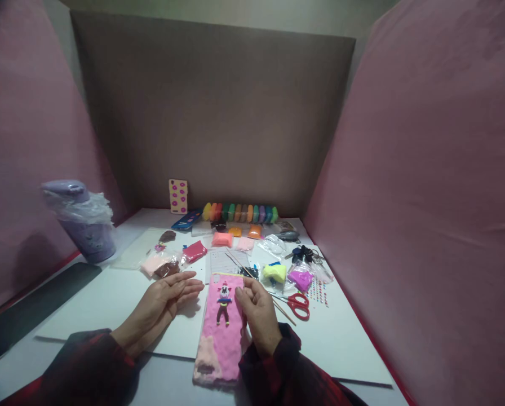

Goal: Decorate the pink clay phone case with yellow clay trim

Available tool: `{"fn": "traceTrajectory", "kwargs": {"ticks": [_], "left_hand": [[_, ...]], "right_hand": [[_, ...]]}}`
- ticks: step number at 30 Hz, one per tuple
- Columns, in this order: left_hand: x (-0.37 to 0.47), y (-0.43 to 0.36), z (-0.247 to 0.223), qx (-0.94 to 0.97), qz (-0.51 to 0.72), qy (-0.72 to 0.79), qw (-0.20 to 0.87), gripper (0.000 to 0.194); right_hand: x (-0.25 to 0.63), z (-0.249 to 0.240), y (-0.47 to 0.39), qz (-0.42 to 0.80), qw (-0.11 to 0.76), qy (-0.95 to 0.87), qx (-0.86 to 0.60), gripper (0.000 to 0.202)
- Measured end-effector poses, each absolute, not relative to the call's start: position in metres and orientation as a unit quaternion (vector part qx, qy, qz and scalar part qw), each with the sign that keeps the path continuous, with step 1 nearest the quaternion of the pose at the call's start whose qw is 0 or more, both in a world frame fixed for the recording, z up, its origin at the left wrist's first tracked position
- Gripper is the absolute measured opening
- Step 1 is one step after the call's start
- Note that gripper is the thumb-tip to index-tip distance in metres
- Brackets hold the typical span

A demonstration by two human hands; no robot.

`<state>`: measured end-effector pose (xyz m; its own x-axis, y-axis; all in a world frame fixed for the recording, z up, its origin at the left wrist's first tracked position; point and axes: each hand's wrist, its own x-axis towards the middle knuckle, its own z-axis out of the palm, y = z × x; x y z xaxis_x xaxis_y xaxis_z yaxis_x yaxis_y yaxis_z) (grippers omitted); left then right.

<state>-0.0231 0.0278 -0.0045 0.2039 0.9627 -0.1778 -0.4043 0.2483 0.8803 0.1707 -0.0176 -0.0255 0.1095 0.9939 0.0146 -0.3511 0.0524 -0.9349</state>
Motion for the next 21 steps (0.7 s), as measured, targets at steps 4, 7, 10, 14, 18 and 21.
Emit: {"fn": "traceTrajectory", "kwargs": {"ticks": [4,7,10,14,18,21], "left_hand": [[-0.0218,0.0277,-0.002,0.341,0.503,0.381,0.697,0.026],[-0.0205,0.0265,-0.0006,0.345,0.502,0.373,0.7,0.029],[-0.0202,0.0254,-0.0007,0.354,0.497,0.362,0.704,0.031],[-0.0194,0.0245,-0.0002,0.346,0.485,0.344,0.726,0.03],[-0.0187,0.0252,-0.0015,0.331,0.484,0.341,0.734,0.03],[-0.0188,0.0264,-0.0048,0.312,0.49,0.356,0.732,0.028]], "right_hand": [[0.1729,-0.0277,-0.0173,0.553,0.611,-0.392,-0.409,0.033],[0.1735,-0.0283,-0.018,0.559,0.607,-0.393,-0.405,0.033],[0.1735,-0.029,-0.0186,0.564,0.601,-0.402,-0.399,0.034],[0.1735,-0.0311,-0.0182,0.559,0.604,-0.418,-0.385,0.031],[0.1738,-0.0313,-0.0178,0.561,0.608,-0.411,-0.383,0.03],[0.1746,-0.0311,-0.0184,0.565,0.606,-0.408,-0.383,0.03]]}}
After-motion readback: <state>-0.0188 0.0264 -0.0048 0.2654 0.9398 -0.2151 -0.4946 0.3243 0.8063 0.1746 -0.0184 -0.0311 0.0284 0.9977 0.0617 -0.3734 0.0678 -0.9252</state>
